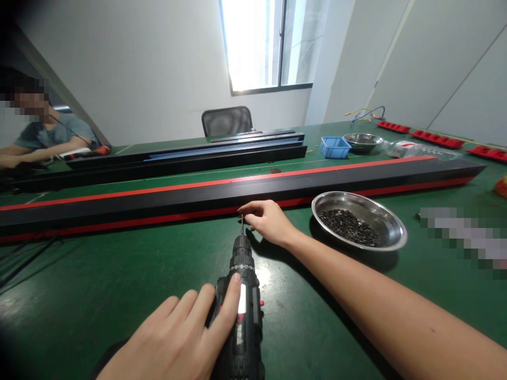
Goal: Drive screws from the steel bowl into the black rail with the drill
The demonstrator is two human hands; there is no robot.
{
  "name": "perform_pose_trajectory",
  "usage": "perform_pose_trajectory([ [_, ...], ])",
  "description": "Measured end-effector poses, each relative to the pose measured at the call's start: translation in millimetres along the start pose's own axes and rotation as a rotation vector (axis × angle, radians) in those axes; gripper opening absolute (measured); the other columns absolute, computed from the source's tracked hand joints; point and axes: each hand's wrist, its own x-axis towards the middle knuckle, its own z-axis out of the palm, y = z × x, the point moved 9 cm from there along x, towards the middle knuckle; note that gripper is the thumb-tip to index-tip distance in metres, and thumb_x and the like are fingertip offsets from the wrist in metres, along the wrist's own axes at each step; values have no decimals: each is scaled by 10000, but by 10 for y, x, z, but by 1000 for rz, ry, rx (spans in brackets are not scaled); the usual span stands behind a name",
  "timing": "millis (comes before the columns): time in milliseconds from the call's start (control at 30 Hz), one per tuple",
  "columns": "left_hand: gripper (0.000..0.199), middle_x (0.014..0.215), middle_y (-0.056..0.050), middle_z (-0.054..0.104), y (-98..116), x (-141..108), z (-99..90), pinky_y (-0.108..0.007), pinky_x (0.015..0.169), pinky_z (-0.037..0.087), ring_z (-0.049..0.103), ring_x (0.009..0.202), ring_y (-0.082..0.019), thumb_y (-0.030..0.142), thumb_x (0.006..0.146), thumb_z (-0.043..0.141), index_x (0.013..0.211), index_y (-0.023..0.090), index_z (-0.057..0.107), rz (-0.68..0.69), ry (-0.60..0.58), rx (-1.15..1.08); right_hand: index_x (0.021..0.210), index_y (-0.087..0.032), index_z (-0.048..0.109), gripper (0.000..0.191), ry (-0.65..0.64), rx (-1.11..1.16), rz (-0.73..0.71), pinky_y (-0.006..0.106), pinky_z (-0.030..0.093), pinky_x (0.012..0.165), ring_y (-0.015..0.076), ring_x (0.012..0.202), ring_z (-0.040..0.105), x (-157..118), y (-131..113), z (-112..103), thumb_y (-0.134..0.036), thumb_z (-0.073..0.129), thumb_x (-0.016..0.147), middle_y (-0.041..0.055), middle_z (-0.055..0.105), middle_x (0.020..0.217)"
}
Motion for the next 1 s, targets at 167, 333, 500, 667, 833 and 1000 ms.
perform_pose_trajectory([
  [167, 592, 967, -119, 691, 12, 13, -4, -361, 538, 536, 681, 737, -271, 197, 966, 369, 1544, 80, 310, 11, -1, -8, 1066, -151, 793, 310, -8, 46, 23, 287, 594, 709, 199, 878, 724, -5, -23, 12, -159, 600, 823, 97, 784, 1049],
  [333, 595, 970, -111, 687, -1, 19, 9, -362, 548, 533, 677, 741, -269, 220, 977, 376, 1551, 86, 297, 11, -8, -12, 1049, -135, 793, 307, 14, 69, 31, 282, 581, 658, 171, 757, 697, -9, -63, -2, -174, 614, 804, 105, 784, 995],
  [500, 615, 971, -114, 682, 10, -21, 31, -355, 543, 515, 673, 744, -271, 260, 982, 396, 1561, 87, 283, 27, -14, -15, 1025, -142, 800, 291, 19, 67, 23, 295, 582, 669, 171, 746, 690, -5, -51, -3, -198, 625, 800, 103, 782, 972],
  [667, 613, 961, -112, 679, 9, -6, 7, -353, 552, 513, 668, 735, -265, 247, 980, 392, 1560, 83, 279, 19, -12, -5, 1033, -147, 799, 297, 29, 62, 28, 295, 582, 668, 171, 741, 690, -4, -50, -13, -197, 624, 799, 102, 781, 982],
  [833, 592, 968, -110, 676, 5, -9, 0, -350, 551, 518, 666, 740, -261, 249, 988, 353, 1554, 88, 290, 11, -3, 2, 1006, -141, 800, 281, 23, 67, 44, 298, 582, 666, 170, 733, 687, -7, -63, -5, -191, 620, 796, 101, 781, 968],
  [1000, 587, 959, -106, 674, 21, -36, 36, -343, 561, 529, 666, 735, -253, 241, 988, 341, 1555, 95, 297, 25, -21, -8, 1020, -144, 796, 290, 31, 69, 37, 305, 584, 673, 173, 741, 687, -7, -71, -12, -195, 626, 790, 104, 778, 985],
])
